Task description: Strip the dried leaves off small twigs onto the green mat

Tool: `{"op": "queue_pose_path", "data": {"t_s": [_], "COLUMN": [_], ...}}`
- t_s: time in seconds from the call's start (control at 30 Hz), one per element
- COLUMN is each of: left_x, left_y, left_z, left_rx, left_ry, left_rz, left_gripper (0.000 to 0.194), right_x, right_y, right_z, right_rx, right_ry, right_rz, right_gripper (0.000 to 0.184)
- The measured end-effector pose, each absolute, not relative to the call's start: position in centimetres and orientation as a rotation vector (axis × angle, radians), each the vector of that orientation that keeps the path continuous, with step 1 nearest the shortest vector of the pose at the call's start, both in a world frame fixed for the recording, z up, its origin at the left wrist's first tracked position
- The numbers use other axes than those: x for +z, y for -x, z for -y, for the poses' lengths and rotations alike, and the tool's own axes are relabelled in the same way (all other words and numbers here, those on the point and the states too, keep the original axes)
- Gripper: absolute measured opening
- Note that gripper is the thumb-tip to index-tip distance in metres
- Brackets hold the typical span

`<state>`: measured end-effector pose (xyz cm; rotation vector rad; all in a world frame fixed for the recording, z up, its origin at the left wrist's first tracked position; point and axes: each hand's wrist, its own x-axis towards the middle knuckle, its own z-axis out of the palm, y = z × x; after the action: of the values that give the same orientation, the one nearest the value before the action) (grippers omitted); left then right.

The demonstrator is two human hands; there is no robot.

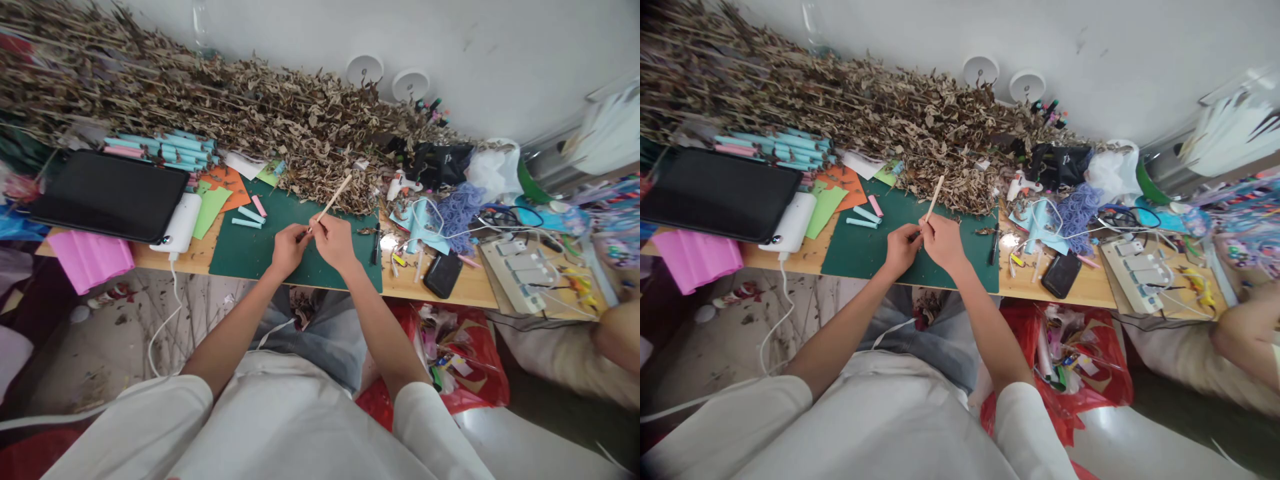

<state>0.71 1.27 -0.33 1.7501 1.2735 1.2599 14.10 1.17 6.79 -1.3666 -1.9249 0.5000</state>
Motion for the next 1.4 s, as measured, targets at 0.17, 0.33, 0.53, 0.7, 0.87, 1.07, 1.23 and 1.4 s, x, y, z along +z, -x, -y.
{"op": "queue_pose_path", "data": {"t_s": [0.17,0.33,0.53,0.7,0.87,1.07,1.23,1.4], "left_x": [-0.1,0.1,0.7,0.6,1.6,3.6,4.5,4.9], "left_y": [-0.8,-0.6,-0.4,-0.7,-0.4,1.6,2.4,2.1], "left_z": [-1.2,-1.2,-0.7,-0.4,-0.2,-0.9,-1.4,-1.5], "left_rx": [1.241,1.199,1.154,1.198,1.271,1.22,1.161,1.146], "left_ry": [-1.751,-1.757,-1.73,-1.72,-1.534,-0.693,-0.282,-0.2], "left_rz": [-1.284,-1.301,-1.257,-1.332,-1.355,-1.185,-1.005,-0.98], "left_gripper": [0.018,0.015,0.017,0.014,0.016,0.026,0.022,0.021], "right_x": [6.8,6.5,6.1,6.4,6.6,5.9,4.9,4.5], "right_y": [-14.0,-14.0,-14.4,-14.4,-14.9,-16.6,-17.1,-17.3], "right_z": [-1.0,-0.9,-0.6,0.1,0.7,0.8,1.2,1.8], "right_rx": [0.46,0.446,0.56,0.522,0.512,0.347,0.109,-0.043], "right_ry": [1.369,1.415,1.393,1.382,1.446,1.609,1.762,1.914], "right_rz": [1.869,1.818,1.704,1.686,1.605,1.626,1.904,2.078], "right_gripper": [0.028,0.032,0.037,0.04,0.041,0.039,0.038,0.035]}}
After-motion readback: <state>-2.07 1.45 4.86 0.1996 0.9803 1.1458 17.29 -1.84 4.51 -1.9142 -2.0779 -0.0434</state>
